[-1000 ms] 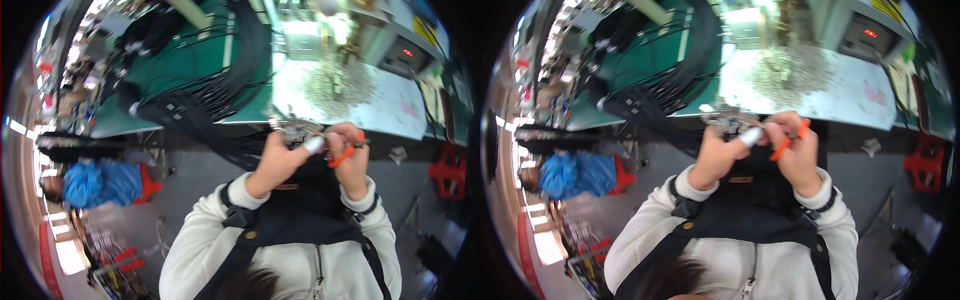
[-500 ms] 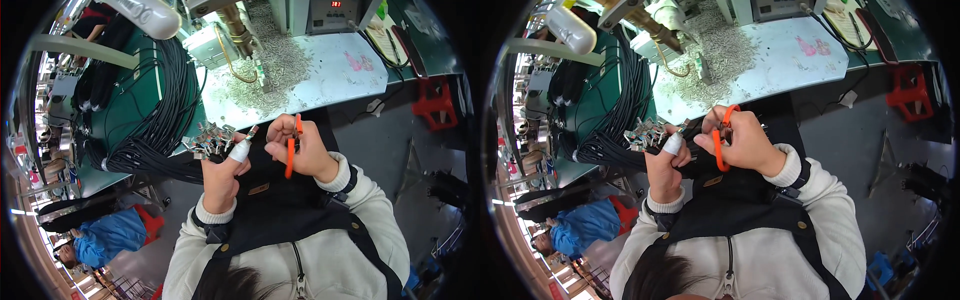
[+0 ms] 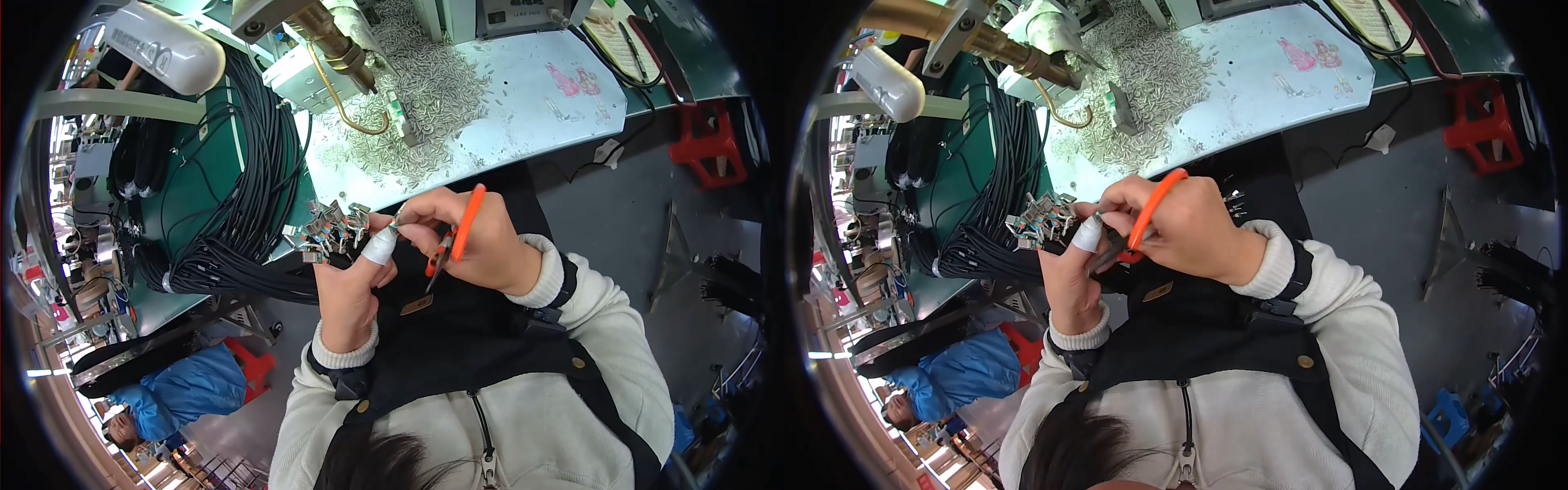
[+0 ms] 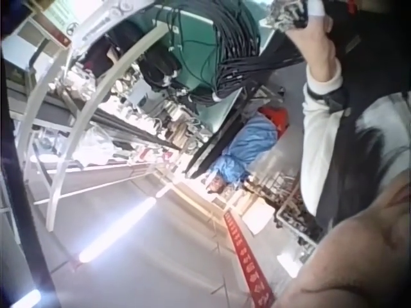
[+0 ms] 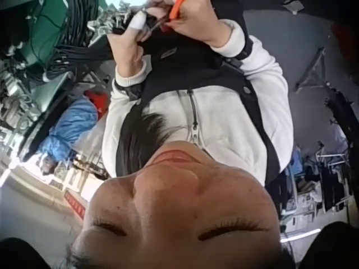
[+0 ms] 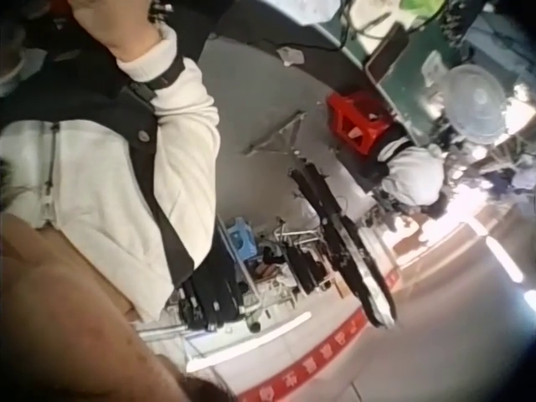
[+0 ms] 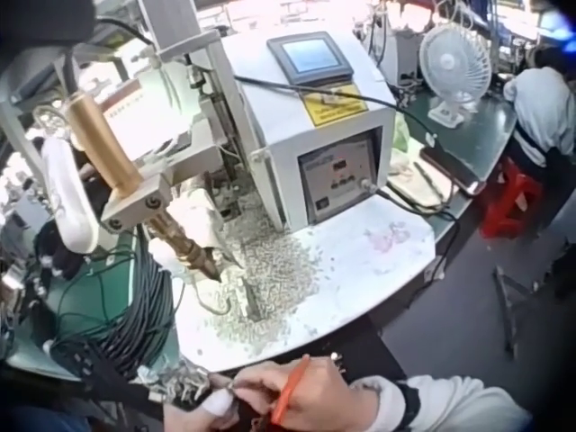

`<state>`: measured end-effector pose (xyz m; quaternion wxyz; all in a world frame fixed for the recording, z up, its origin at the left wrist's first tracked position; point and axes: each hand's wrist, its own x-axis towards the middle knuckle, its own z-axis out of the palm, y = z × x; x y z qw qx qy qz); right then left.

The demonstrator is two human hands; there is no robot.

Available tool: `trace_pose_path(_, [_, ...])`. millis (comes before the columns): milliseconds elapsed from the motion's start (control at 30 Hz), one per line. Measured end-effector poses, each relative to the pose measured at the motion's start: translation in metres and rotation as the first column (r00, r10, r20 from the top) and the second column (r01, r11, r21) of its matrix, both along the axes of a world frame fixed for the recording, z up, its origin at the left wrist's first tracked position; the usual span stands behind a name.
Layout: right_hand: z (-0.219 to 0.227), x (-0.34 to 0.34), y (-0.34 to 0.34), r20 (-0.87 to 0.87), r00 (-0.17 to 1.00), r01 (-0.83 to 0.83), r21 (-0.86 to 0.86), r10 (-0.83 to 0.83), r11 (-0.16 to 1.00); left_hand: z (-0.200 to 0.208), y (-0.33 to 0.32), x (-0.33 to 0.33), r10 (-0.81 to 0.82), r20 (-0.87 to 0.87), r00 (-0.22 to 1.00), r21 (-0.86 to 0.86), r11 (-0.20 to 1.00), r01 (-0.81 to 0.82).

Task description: The person trims the ends of wires using shears, then gathers a bundle of cables and cuts the excess wire from each connector one by one. After finishing the bundle, the person sets the shears down and picks up another group of wires to repeat the process.

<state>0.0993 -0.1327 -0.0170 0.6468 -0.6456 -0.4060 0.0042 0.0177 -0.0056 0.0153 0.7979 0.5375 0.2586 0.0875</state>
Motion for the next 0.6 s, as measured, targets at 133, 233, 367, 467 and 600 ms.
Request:
trace_pose_path(133, [-0.003, -0.001, 0.001, -0.329, 0.941, -0.053, 0.074, 0.074, 0.996, 0.0, 0.001, 0.003, -0.041, -0.02, 0.999, -0.051, 0.998, 0.04])
trace_pose_path(233, [0.0, 0.002, -0.008, -0.485, 0.869, -0.087, 0.036, 0.094, 0.996, -0.004, 0.004, 0.001, -0.046, 0.06, 0.997, -0.106, 0.993, 0.052])
trace_pose_path(367, [0.005, 0.011, -0.022, -0.229, 0.97, -0.175, -0.428, 0.081, 0.887, 0.0, 0.001, 0.003, -0.036, 0.081, 0.996, -0.096, 0.994, 0.044])
trace_pose_path(467, [0.005, 0.01, -0.017, -0.177, 0.982, -0.155, -0.519, 0.071, 0.84, 0.0, -0.002, 0.004, -0.037, 0.074, 0.997, -0.092, 0.995, 0.044])
trace_pose_path(600, [-0.005, 0.007, -0.012, -0.102, 0.992, -0.109, -0.498, 0.067, 0.86, 0.001, -0.004, 0.003, -0.017, 0.043, 0.999, -0.059, 0.998, 0.02])
